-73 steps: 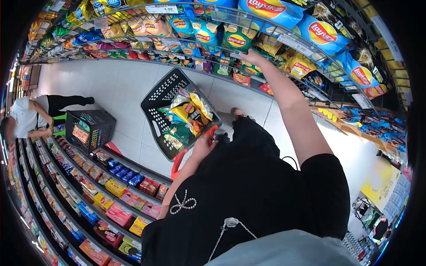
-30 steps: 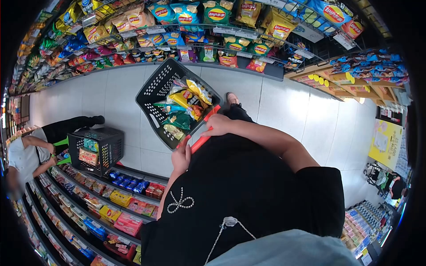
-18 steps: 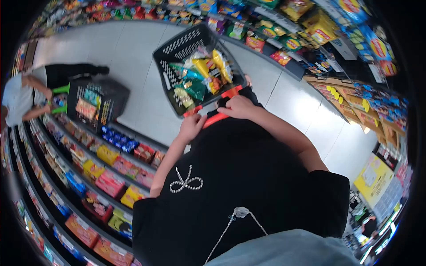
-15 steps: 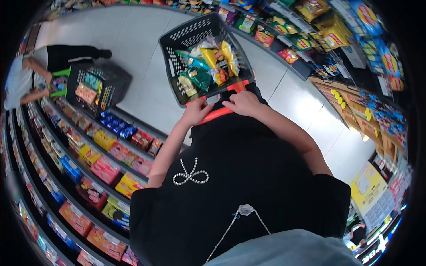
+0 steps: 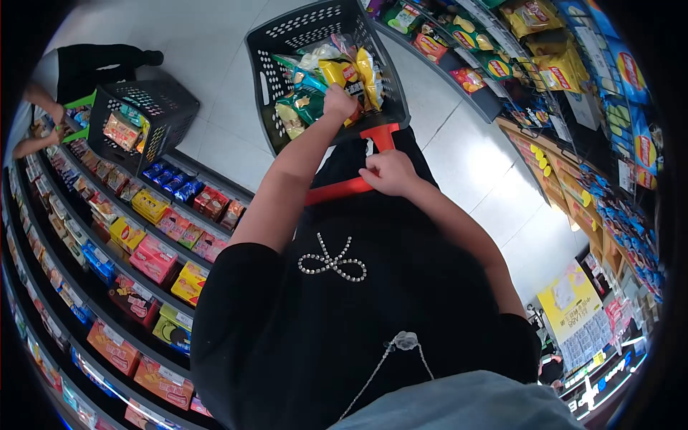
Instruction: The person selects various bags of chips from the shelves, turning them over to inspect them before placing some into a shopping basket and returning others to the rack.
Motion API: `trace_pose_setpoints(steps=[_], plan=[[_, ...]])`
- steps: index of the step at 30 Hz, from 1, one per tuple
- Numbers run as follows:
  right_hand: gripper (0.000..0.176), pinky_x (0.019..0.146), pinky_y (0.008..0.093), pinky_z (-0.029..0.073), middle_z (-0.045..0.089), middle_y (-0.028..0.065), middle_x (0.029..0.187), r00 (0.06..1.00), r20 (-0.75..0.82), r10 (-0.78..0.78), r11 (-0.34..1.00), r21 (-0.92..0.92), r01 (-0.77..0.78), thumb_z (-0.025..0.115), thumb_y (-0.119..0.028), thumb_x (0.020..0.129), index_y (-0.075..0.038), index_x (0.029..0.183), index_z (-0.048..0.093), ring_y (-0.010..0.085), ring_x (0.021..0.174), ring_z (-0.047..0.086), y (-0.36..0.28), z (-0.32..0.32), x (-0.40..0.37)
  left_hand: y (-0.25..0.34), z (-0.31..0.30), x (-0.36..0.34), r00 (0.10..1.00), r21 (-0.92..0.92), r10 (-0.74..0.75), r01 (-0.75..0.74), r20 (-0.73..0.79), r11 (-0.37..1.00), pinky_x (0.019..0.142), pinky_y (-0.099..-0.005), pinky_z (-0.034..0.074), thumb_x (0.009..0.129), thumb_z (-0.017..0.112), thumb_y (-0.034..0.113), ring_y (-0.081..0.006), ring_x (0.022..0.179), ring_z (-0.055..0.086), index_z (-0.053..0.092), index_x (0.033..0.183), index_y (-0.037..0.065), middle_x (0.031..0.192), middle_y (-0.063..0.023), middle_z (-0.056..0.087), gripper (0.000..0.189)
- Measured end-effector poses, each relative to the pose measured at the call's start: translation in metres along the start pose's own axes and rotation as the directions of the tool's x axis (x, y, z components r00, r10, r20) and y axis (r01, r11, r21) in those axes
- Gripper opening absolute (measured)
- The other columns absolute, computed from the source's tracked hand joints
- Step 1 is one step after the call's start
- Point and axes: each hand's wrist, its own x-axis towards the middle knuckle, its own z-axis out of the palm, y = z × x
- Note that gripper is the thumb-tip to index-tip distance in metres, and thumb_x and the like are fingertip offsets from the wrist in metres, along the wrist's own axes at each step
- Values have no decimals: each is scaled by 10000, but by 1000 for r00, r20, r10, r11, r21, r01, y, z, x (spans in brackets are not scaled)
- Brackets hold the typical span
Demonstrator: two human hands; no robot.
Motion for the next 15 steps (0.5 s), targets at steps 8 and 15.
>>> trace_pose_setpoints(steps=[8,15], plan=[[251,520,395,421,517,98,547,990,131,-58,994,101,45,572,-305,701,-97,570,521,285,596,542,12,-5,5,48,25,64,996,0,84,-84,-42,996,866,-390,398,688,616,338,-371,1027,464,376,1095,-8,1115,-255,426,585],[254,589,394,447,506,78,546,976,214,-51,983,185,10,562,-327,700,-112,570,525,270,644,543,19,-4,7,69,51,158,992,46,62,-57,-106,997,804,-360,443,701,615,368,-342,937,542,419,1035,-73,978,-244,540,587]])
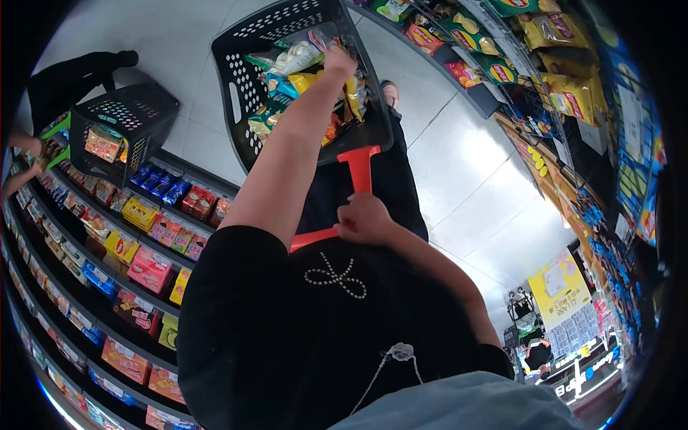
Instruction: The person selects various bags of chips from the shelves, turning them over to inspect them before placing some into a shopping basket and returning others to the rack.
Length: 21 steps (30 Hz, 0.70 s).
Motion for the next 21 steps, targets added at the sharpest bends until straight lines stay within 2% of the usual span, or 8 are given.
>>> trace_pose_setpoints(steps=[4,5,8,9,12,15,17,21], plan=[[234,703,353,453,514,91,543,996,54,-65,997,49,62,560,-306,708,-114,579,525,279,650,547,7,-3,6,-4,25,27,993,268,25,-55,114,962,804,-343,439,756,507,456,-319,937,549,491,1021,-77,1032,-219,547,596],[214,706,347,442,520,83,559,993,90,-70,996,58,65,586,-291,705,-118,595,526,265,683,552,7,-7,6,-6,31,36,969,251,-51,-12,243,968,877,-338,409,772,527,320,-310,1045,484,435,1124,-46,1157,-211,450,516],[201,675,354,438,528,68,586,988,146,-46,998,52,39,614,-285,694,-121,616,529,247,721,551,14,-4,11,-21,49,49,957,193,-140,92,252,977,872,-339,415,789,495,259,-321,1047,488,468,1091,-44,1145,-223,459,428],[199,667,357,437,529,64,593,988,142,-53,997,56,46,619,-286,692,-122,624,531,243,727,549,16,-4,11,-4,28,33,967,137,-177,153,185,979,855,-342,429,798,469,193,-315,1028,507,493,1079,-16,1116,-209,494,351],[195,651,361,435,531,58,608,990,125,-61,996,72,52,625,-289,691,-123,641,536,238,739,545,17,-6,14,-1,15,33,958,181,-144,101,248,978,832,-347,444,803,454,156,-302,995,531,523,1050,8,1090,-187,525,296],[185,640,363,439,532,67,613,991,128,-35,996,81,25,610,-280,694,-118,640,537,243,729,546,13,-12,17,-6,14,37,967,172,-118,80,224,982,812,-354,457,799,447,122,-292,971,546,537,1033,27,1056,-178,550,268],[174,621,370,442,532,77,618,988,155,-6,998,61,-4,597,-264,689,-112,629,536,252,714,548,8,-22,22,-4,4,30,981,180,-37,2,192,984,782,-362,458,782,458,130,-312,912,563,534,1002,-14,977,-199,574,274],[146,572,392,438,517,93,590,999,27,-45,995,88,43,569,-226,656,-95,603,534,275,630,542,6,-27,25,-10,-15,12,978,87,185,-193,95,977,720,-396,460,774,459,131,-349,827,571,550,861,-24,869,-222,587,200]])
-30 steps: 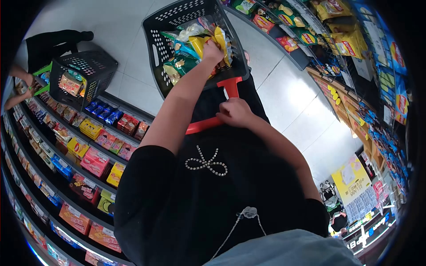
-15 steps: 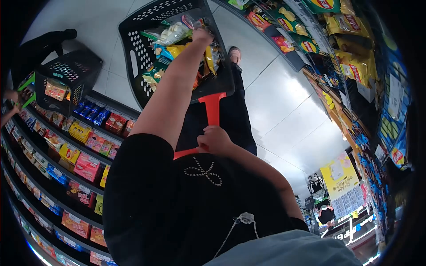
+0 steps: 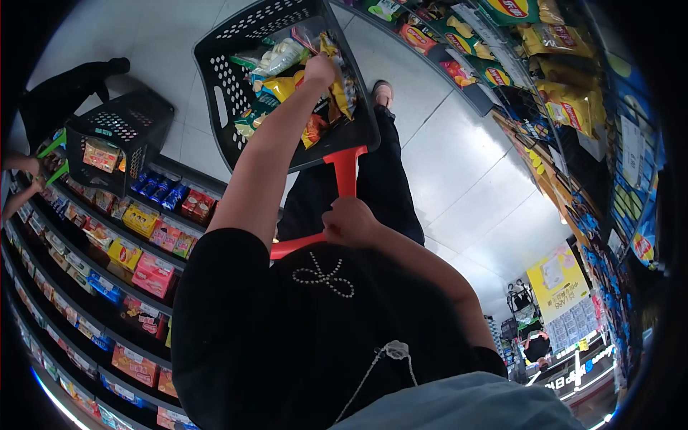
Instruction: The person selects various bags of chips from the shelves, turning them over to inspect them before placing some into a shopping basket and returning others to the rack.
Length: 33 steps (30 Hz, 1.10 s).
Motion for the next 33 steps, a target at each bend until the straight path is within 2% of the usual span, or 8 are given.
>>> trace_pose_setpoints(steps=[3,14,16,20,21,23,29,33], plan=[[137,551,402,431,504,94,564,997,-71,-10,1000,-24,8,563,-214,640,-89,592,531,285,586,532,-5,-1,3,3,-22,-19,977,-22,166,-171,-130,985,669,-425,454,769,473,119,-377,756,562,534,794,-20,788,-234,578,154],[118,555,386,409,510,86,571,981,-190,-33,999,-3,33,553,-186,677,-88,612,544,263,632,525,-3,9,11,40,-172,-124,904,-108,241,-296,-354,949,579,-429,437,760,546,116,-392,677,541,512,763,-11,702,-222,556,132],[81,617,374,422,527,91,662,981,-189,53,997,61,-42,577,-161,689,-89,722,558,261,723,523,-17,-2,5,44,-198,-145,804,-86,314,-409,-506,909,594,-400,435,748,556,88,-370,699,535,513,766,-30,762,-209,548,126],[385,815,376,384,522,130,957,678,-692,-249,957,-283,62,658,-113,634,-45,978,497,303,933,480,-56,-37,-1,72,-247,-200,723,-156,355,-536,-593,830,630,-359,428,721,580,49,-321,751,501,518,765,-55,861,-173,489,129],[529,880,384,356,496,149,1070,554,-768,-322,936,-346,65,692,-108,609,-25,1075,455,316,1012,450,-66,-47,-3,81,-256,-212,678,-124,392,-579,-622,806,632,-359,426,717,583,45,-316,748,497,516,758,-56,856,-166,481,128],[773,924,406,327,426,179,1190,480,-818,-316,918,-392,-63,754,-152,548,-1,1190,350,327,1099,402,-85,-64,-9,97,-262,-233,613,-48,498,-659,-613,751,674,-321,417,718,592,42,-285,786,495,516,752,-70,874,-157,478,140],[1003,940,399,322,340,187,1269,545,-828,-130,956,-250,-152,816,-238,449,-8,1248,254,347,1162,347,-93,-89,-24,151,-275,-291,467,-35,623,-816,-628,577,631,-309,424,700,596,33,-257,746,500,511,685,-51,864,-138,476,120],[910,813,361,438,500,174,1112,559,-829,-18,992,-87,-96,802,-272,507,-18,1219,295,325,976,526,-97,-85,-45,174,-278,-313,396,-32,667,-872,-631,488,599,-294,434,687,617,51,-228,704,514,515,661,-32,840,-117,478,134]])
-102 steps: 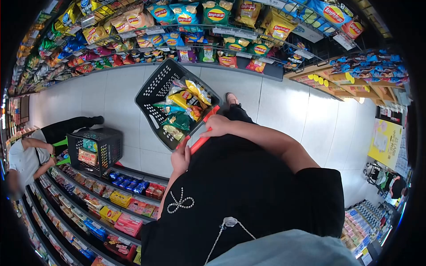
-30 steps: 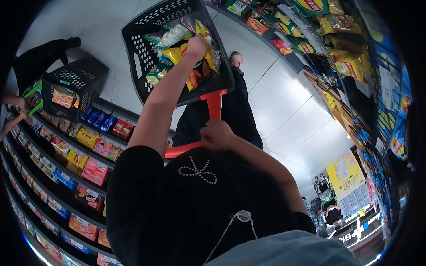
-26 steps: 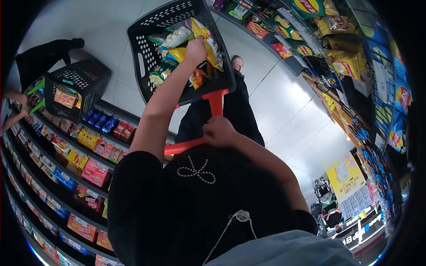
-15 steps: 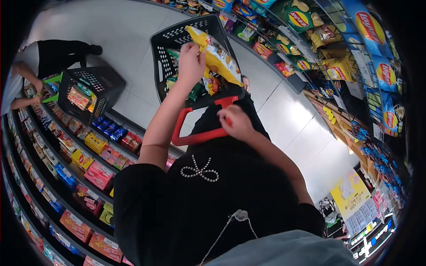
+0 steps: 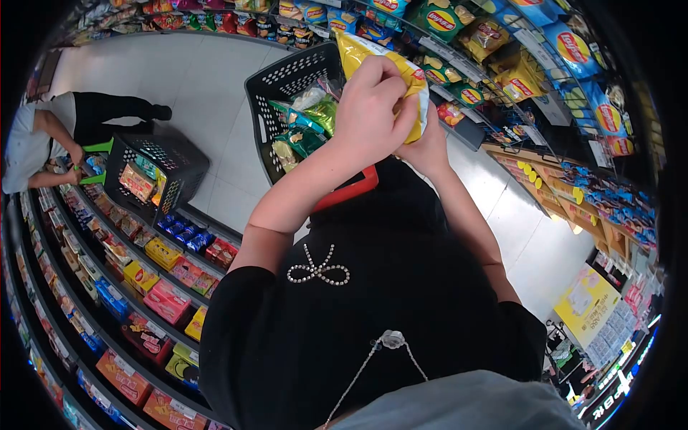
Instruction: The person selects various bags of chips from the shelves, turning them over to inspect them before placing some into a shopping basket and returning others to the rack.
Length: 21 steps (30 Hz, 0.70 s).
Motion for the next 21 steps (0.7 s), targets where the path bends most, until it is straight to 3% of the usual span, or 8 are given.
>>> trace_pose_setpoints(steps=[5,9,12,13,14,16,19,21], plan=[[697,793,305,443,549,99,1049,998,-10,-59,954,295,59,766,-173,579,-37,1149,388,198,951,553,3,-13,-12,17,11,8,992,-55,128,-128,-4,990,591,-280,450,653,667,70,-206,705,546,567,700,3,822,-84,514,130],[627,817,301,437,532,76,1075,984,132,116,672,719,-176,726,-49,618,-35,1152,397,175,968,534,16,-22,-22,21,-3,10,969,74,193,-184,-155,980,639,-286,449,642,683,77,-222,739,552,599,743,22,858,-94,546,142],[612,832,308,435,524,75,1085,970,196,146,491,836,-244,699,6,636,-35,1164,392,180,977,530,18,-42,-27,-4,-16,-2,974,73,20,-4,-223,997,694,-285,445,710,647,80,-191,804,549,593,867,30,909,-79,566,174],[610,837,310,434,524,76,1086,968,201,148,467,849,-248,693,13,641,-36,1168,390,180,980,528,17,-50,-28,-11,-16,-10,956,-135,-212,187,-205,973,720,-294,436,709,648,100,-194,849,531,584,889,34,939,-81,544,202],[607,841,313,433,525,76,1087,967,205,149,444,860,-251,688,19,647,-37,1172,387,180,984,526,17,-58,-30,-18,-14,-18,893,-328,-428,367,-137,870,746,-304,427,708,650,119,-198,895,514,575,911,38,968,-83,523,231],[593,843,318,433,523,79,1096,962,205,178,411,873,-262,679,10,654,-35,1171,391,183,995,523,18,-69,-35,-27,-12,-31,857,-510,-495,492,143,705,827,-318,404,740,642,152,-188,976,486,426,1150,28,1085,-114,477,480],[560,835,320,438,532,88,1088,968,196,157,388,889,-243,665,-17,673,-25,1168,402,187,982,533,15,-81,-39,-20,-11,-43,710,-616,-408,703,574,356,905,-321,357,712,672,152,-186,1073,440,217,1290,25,1190,-151,410,746],[588,859,327,427,518,102,1114,965,219,142,397,881,-258,665,-36,673,-14,1186,379,195,1007,521,9,-86,-42,-11,-2,-46,736,-624,-244,669,631,404,915,-311,350,692,689,133,-167,1091,423,224,1284,10,1201,-130,405,763]])
